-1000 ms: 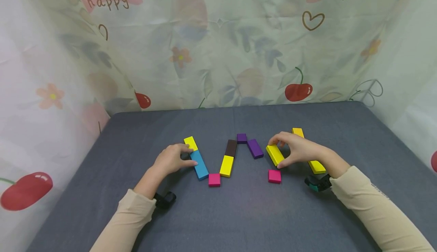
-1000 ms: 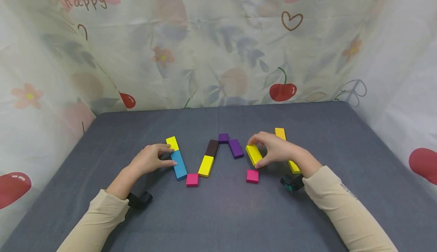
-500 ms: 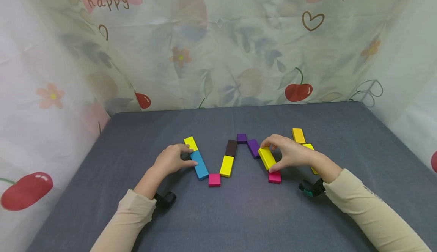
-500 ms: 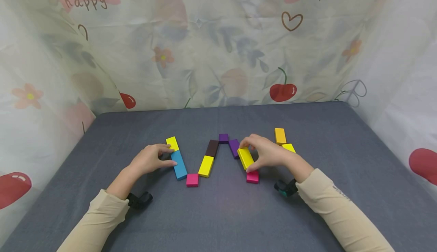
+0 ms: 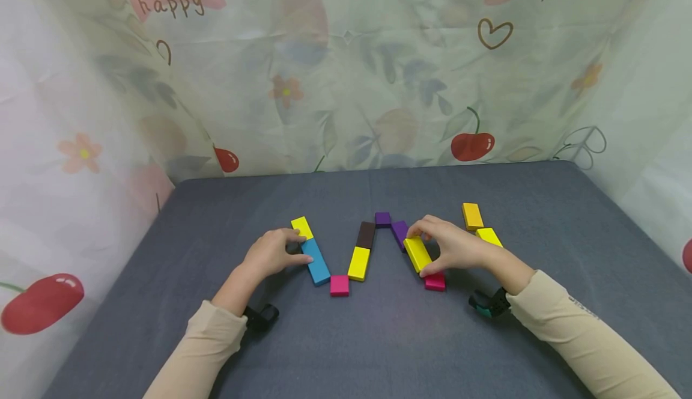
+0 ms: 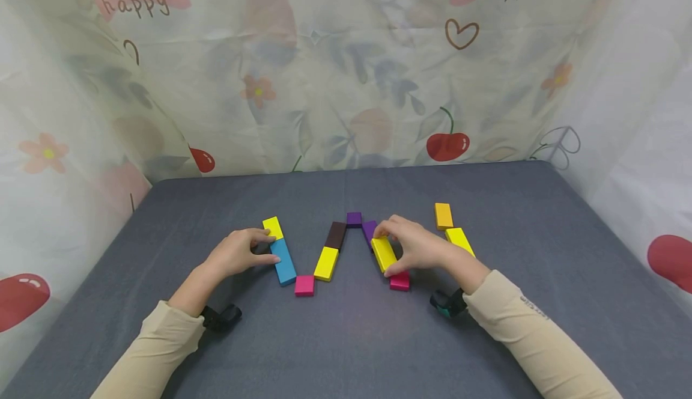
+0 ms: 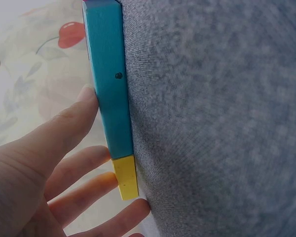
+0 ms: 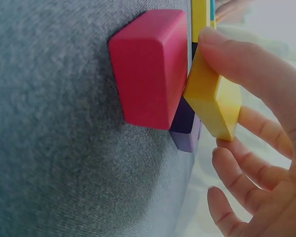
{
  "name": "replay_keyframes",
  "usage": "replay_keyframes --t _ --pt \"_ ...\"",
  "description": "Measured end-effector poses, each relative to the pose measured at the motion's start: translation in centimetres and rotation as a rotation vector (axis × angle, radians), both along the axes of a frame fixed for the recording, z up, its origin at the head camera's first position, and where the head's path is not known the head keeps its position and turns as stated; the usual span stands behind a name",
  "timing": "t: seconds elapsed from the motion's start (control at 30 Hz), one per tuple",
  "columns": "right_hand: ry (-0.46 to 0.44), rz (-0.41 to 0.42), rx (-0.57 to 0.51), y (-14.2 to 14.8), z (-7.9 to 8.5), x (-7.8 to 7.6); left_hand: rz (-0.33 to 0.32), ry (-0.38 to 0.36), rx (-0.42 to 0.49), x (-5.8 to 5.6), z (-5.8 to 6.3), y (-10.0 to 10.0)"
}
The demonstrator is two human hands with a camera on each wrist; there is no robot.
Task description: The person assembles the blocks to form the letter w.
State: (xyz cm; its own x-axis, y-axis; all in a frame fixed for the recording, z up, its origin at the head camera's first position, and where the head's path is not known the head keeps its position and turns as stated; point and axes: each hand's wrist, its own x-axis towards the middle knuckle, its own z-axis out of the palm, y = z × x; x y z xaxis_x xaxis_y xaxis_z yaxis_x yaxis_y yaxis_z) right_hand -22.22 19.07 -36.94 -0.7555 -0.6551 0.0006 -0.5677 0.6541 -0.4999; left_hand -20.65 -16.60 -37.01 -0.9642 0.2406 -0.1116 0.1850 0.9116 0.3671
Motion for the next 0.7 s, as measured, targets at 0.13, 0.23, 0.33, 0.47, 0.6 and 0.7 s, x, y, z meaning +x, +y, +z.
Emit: replay_keyframes --t 0.13,0.23,0.33,0.47,0.6,0.7 --pt "0.008 -0.005 0.005 -0.20 0.03 0.10 0.005 -0.003 0.004 0.02 0.04 0.02" --pt "0.005 -0.010 0.005 -0.37 0.06 0.18 0.009 -0.009 0.009 0.04 0.06 0.05" --pt "0.000 -0.014 0.010 -0.51 0.07 0.24 0.010 -0.012 0.012 0.03 0.03 0.04" --pt "-0.007 -0.014 0.018 -0.57 0.01 0.33 0.009 -0.011 0.015 0.03 0.00 0.03" --pt "-0.011 -0.016 0.025 -0.49 -0.11 0.41 0.010 -0.014 0.019 0.02 0.01 0.02" --pt "-0.009 -0.017 0.028 -0.40 -0.18 0.46 0.009 -0.013 0.017 0.03 0.07 0.02"
